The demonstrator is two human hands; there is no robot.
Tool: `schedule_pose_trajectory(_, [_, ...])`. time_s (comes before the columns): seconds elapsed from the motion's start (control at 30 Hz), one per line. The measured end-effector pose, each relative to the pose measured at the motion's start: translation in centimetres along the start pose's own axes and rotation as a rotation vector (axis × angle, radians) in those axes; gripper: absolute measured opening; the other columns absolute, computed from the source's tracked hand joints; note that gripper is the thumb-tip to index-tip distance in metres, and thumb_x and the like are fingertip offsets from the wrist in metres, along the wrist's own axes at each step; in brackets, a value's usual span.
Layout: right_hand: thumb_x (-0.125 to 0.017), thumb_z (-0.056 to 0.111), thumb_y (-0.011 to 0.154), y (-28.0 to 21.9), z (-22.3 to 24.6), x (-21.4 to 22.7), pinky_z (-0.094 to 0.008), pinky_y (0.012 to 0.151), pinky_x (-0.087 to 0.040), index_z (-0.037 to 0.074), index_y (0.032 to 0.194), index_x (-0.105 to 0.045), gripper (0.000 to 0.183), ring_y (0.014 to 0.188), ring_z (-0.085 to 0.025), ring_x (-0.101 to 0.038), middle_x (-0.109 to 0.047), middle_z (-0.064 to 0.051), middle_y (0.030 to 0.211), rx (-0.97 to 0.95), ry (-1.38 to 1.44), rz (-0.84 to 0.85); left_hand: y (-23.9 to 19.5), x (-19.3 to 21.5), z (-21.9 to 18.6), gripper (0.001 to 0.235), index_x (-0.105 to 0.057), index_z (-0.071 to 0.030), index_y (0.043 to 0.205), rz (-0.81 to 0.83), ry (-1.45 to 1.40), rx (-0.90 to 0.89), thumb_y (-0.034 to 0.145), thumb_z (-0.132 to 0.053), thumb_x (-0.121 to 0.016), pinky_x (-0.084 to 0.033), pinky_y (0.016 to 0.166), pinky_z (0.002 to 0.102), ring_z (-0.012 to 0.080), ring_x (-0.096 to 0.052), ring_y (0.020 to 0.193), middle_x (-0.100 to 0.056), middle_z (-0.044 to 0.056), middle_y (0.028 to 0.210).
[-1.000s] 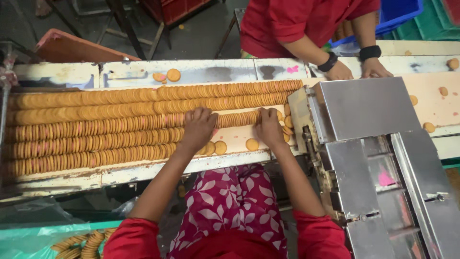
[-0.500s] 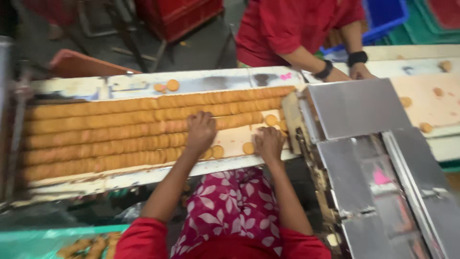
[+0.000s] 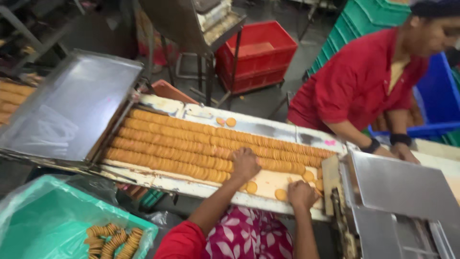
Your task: The person stacks round cookies from a conveyor belt into vertical columns and places them into a metal tray. The person repeats this process continuously as cookies move along the belt.
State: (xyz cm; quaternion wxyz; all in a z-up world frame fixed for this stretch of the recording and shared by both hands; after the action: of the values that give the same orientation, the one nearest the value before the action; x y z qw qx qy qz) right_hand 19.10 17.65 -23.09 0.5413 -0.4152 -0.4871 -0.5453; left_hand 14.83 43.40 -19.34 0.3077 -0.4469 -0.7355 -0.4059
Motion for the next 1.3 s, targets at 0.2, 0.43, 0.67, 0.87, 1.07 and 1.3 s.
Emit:
schedule_pose_trajectory(0.2, [-0.07, 0.027, 0.088, -3.7, -0.4, -0.1, -0.042, 0.076, -0.055, 0.005, 0.096, -0.076, 0.024, 0.082, -0.033, -0.07, -0.074, -0.017, 0.09, 0.161, 0.537, -0.209, -1.9, 2.2, 0.6, 0.032, -0.075, -0.005, 0.092, 0.008, -0.207, 0.16, 0.074, -0.031, -0.078, -0.038, 0.095, 0.058, 0.0366, -0.053, 0.113, -0.067, 0.014, 0.107])
schedule_pose_trajectory(0.43, [-0.073, 0.016, 0.098, -9.5, 5.0, 0.0, -0.024, 0.071, -0.049, 0.003, 0.101, -0.074, 0.013, 0.079, -0.007, -0.058, -0.068, -0.001, 0.088, 0.103, 1.161, 0.183, -9.1, 0.8, 0.2, 0.015, -0.072, -0.005, 0.094, 0.274, -1.017, 0.37, 0.086, -0.018, -0.075, -0.051, 0.071, 0.029, 0.0152, -0.066, 0.077, -0.074, 0.008, 0.087])
schedule_pose_trajectory(0.67, [-0.067, 0.008, 0.098, -13.9, 5.1, -1.0, -0.026, 0.076, -0.06, 0.0, 0.102, -0.067, 0.009, 0.081, -0.013, -0.071, -0.074, -0.005, 0.093, -0.015, 1.374, 0.378, -18.1, -3.7, 0.2, 0.012, -0.068, 0.002, 0.101, 0.297, -1.585, 0.494, 0.094, -0.007, -0.068, -0.051, 0.08, 0.025, 0.0122, -0.065, 0.086, -0.071, 0.006, 0.095])
schedule_pose_trajectory(0.87, [-0.069, 0.002, 0.092, -13.6, 4.0, -2.3, -0.027, 0.07, -0.059, 0.001, 0.114, -0.065, 0.023, 0.079, -0.012, -0.069, -0.071, -0.004, 0.095, -0.139, 1.379, 0.377, -14.2, 1.0, 0.9, 0.027, -0.069, -0.007, 0.103, 0.185, -0.529, 0.117, 0.079, -0.015, -0.079, -0.051, 0.088, 0.04, 0.0291, -0.065, 0.1, -0.07, 0.01, 0.102])
schedule_pose_trajectory(1.07, [-0.069, 0.003, 0.096, -14.4, 2.4, -2.4, -0.024, 0.07, -0.055, 0.0, 0.119, -0.066, 0.023, 0.079, -0.01, -0.067, -0.072, -0.005, 0.094, -0.15, 1.368, 0.34, -3.6, 2.6, -0.1, 0.069, -0.061, -0.012, 0.129, 0.036, 0.048, -0.418, 0.064, -0.022, -0.079, -0.034, 0.099, 0.056, 0.0346, -0.05, 0.122, -0.067, 0.01, 0.121])
schedule_pose_trajectory(1.3, [-0.064, 0.008, 0.097, -13.8, -2.4, -2.1, -0.024, 0.069, -0.057, 0.002, 0.123, -0.064, 0.026, 0.079, -0.01, -0.068, -0.069, -0.003, 0.094, -0.182, 1.385, 0.171, -0.7, 0.3, 1.7, 0.055, -0.057, -0.014, 0.14, 0.083, 0.081, -0.469, 0.088, -0.018, -0.077, -0.034, 0.111, 0.056, 0.0286, -0.051, 0.128, -0.068, 0.006, 0.122])
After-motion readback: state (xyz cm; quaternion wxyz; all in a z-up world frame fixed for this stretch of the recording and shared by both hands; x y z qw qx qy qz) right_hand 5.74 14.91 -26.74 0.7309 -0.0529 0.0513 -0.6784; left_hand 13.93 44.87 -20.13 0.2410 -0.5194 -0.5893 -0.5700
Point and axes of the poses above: each hand's wrist, its own y-axis towards the middle knuckle, its own x-axis out of the back of the hand, z = x × y, the point moved 2 cm from there along y, towards the middle knuckle
